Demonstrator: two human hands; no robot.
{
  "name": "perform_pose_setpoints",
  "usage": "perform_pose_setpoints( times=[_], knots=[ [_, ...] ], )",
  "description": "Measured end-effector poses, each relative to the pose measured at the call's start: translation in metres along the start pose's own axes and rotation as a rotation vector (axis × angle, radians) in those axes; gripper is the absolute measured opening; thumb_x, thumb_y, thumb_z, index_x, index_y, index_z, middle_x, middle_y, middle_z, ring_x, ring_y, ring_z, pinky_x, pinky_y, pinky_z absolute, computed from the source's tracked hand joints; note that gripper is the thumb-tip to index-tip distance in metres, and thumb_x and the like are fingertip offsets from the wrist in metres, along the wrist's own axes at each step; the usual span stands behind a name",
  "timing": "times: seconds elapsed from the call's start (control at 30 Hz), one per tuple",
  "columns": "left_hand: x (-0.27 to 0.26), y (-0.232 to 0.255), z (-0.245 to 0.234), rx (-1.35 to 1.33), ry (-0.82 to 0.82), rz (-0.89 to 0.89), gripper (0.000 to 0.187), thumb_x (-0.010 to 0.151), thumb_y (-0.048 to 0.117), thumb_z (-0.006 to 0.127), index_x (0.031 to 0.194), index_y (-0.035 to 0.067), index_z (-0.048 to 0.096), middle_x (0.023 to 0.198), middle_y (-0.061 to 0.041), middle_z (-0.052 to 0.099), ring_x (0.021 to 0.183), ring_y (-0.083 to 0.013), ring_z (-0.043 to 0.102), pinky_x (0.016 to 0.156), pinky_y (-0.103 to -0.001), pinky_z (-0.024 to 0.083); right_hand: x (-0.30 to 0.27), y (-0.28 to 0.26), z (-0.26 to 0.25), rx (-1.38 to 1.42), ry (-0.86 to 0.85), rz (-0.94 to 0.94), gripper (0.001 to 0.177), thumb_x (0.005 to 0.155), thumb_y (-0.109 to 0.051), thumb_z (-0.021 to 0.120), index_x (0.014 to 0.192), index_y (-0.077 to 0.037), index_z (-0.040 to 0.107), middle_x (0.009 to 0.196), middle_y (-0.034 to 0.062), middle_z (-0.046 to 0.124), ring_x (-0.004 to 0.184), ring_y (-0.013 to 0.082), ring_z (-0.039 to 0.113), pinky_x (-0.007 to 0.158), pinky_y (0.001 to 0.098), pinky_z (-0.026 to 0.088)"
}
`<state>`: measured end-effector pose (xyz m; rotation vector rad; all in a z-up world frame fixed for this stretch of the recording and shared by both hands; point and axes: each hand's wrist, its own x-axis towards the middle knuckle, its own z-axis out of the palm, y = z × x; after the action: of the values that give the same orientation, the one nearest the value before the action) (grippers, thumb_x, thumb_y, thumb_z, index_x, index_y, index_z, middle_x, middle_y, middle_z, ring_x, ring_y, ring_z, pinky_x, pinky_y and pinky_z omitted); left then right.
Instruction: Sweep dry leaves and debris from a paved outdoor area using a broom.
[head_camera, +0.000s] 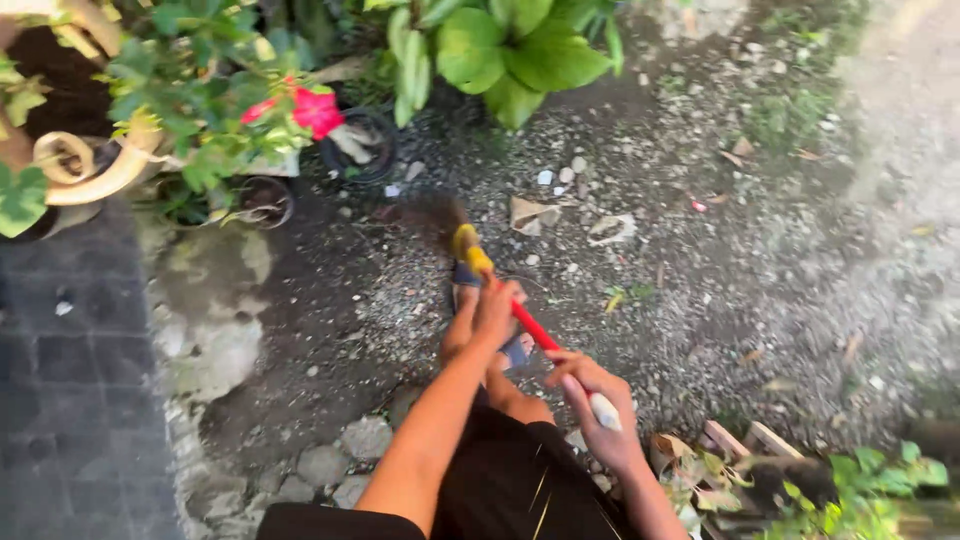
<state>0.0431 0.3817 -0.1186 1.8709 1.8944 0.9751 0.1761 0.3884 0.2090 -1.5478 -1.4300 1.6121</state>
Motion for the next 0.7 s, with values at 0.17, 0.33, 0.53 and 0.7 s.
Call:
perform_pose_setpoints(
  times=[0.17,0.33,0.53,0.7],
  knots=[
    [0.015,0.089,0.027,-0.369,-0.363,-0.074,0.019,0.084,0.02,0.076,0.092,0.009,0.062,0.114,-0.035,0.055,0.102,-0.0514,0.058,0.083,-0.054,0.052,-0.041,-0.017,-0.037,-0.212,0.156,-0.076,0.019,0.095,-0.001,0.058,0.078,0.002,0.066,0.091,0.0086,0.076,0.12,0.0301,0.071,0.093,0.0373,0.055],
    [0.031,0.121,0.013,-0.442,-0.537,-0.043,0.022,0.093,0.025,0.073,0.091,0.008,0.059,0.127,-0.034,0.056,0.11,-0.0512,0.059,0.093,-0.054,0.05,-0.065,-0.044,-0.042,-0.221,0.241,-0.101,0.019,0.092,-0.001,0.062,0.073,0.001,0.06,0.093,0.0103,0.077,0.12,0.0324,0.07,0.094,0.0386,0.055],
    [0.055,0.127,-0.058,-0.395,-0.542,-0.053,0.021,0.093,0.022,0.072,0.093,0.005,0.059,0.133,-0.035,0.055,0.115,-0.0524,0.059,0.1,-0.054,0.049,-0.078,-0.068,-0.039,-0.181,0.268,-0.128,0.027,0.092,-0.008,0.066,0.067,-0.002,0.058,0.087,0.009,0.079,0.12,0.0354,0.072,0.09,0.0406,0.058],
    [0.062,0.096,-0.121,-0.226,-0.594,-0.201,0.017,0.087,0.015,0.072,0.092,0.004,0.061,0.124,-0.03,0.059,0.114,-0.0504,0.057,0.099,-0.055,0.045,-0.059,-0.053,-0.039,0.002,0.182,-0.219,0.037,0.1,-0.022,0.061,0.069,-0.003,0.058,0.091,0.0123,0.079,0.122,0.04,0.07,0.099,0.0475,0.055]
  ],
)
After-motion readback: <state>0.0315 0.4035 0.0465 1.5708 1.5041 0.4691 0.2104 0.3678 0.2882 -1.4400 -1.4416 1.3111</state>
